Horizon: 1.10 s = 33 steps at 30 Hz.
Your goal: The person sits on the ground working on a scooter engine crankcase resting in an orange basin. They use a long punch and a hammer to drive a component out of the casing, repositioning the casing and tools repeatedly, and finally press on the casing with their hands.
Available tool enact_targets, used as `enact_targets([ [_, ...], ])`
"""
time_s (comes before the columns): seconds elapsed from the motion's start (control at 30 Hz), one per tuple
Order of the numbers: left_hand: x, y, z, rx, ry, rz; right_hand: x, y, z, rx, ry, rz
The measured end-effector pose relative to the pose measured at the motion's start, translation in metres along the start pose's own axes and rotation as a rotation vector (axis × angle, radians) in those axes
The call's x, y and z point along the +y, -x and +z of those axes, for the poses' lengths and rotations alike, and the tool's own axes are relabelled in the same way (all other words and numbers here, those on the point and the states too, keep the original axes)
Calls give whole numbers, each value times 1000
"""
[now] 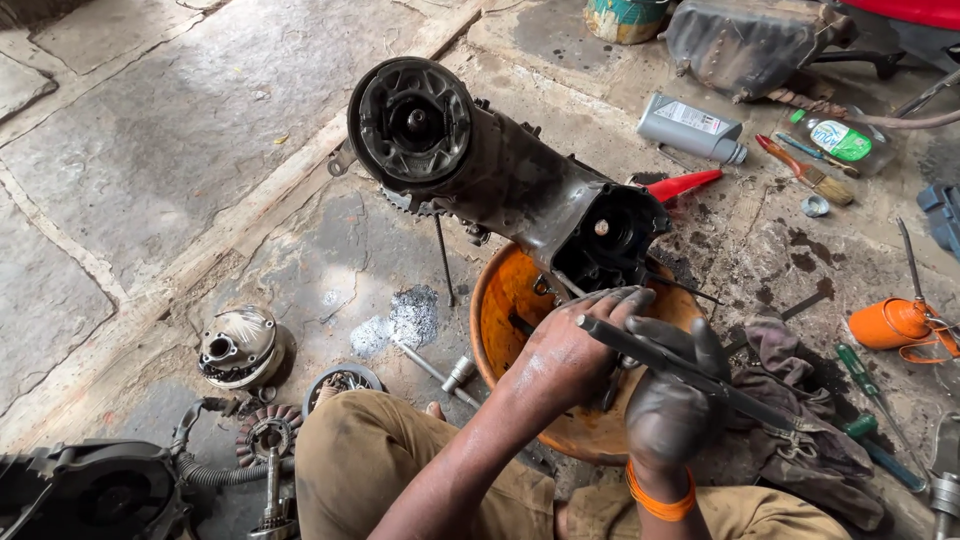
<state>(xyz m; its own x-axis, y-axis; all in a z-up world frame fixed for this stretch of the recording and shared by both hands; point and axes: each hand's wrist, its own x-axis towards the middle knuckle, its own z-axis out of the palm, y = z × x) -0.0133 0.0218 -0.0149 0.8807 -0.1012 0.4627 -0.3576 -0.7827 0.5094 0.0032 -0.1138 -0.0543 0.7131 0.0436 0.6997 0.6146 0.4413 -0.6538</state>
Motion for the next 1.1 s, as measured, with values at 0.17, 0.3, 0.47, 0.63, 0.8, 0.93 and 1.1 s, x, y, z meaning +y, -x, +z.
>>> enact_targets([
  [0.17,3,-1,-4,7,80,11,-15,-3,-5,55,-320,114],
  [0.3,-1,1,6,-68,-55,28,-54,-22,-15,-32,-95,302],
  [0.47,8,-3,6,-173,-202,26,-118,-54,1,-461,890,113],
  [0.63,8,0,4,41,-226,26,-97,-43,23,-290,1188,-313],
  [0.8,12,3,-15,7,-91,-42,-9,-6,-5,-25,867,-33],
  [0.93,-12,7,16,44,-14,52,19,1,-9,13,307,-43],
  [1.1,-18,2,2,2,-111,-44,16,1,-1,127,158,54],
])
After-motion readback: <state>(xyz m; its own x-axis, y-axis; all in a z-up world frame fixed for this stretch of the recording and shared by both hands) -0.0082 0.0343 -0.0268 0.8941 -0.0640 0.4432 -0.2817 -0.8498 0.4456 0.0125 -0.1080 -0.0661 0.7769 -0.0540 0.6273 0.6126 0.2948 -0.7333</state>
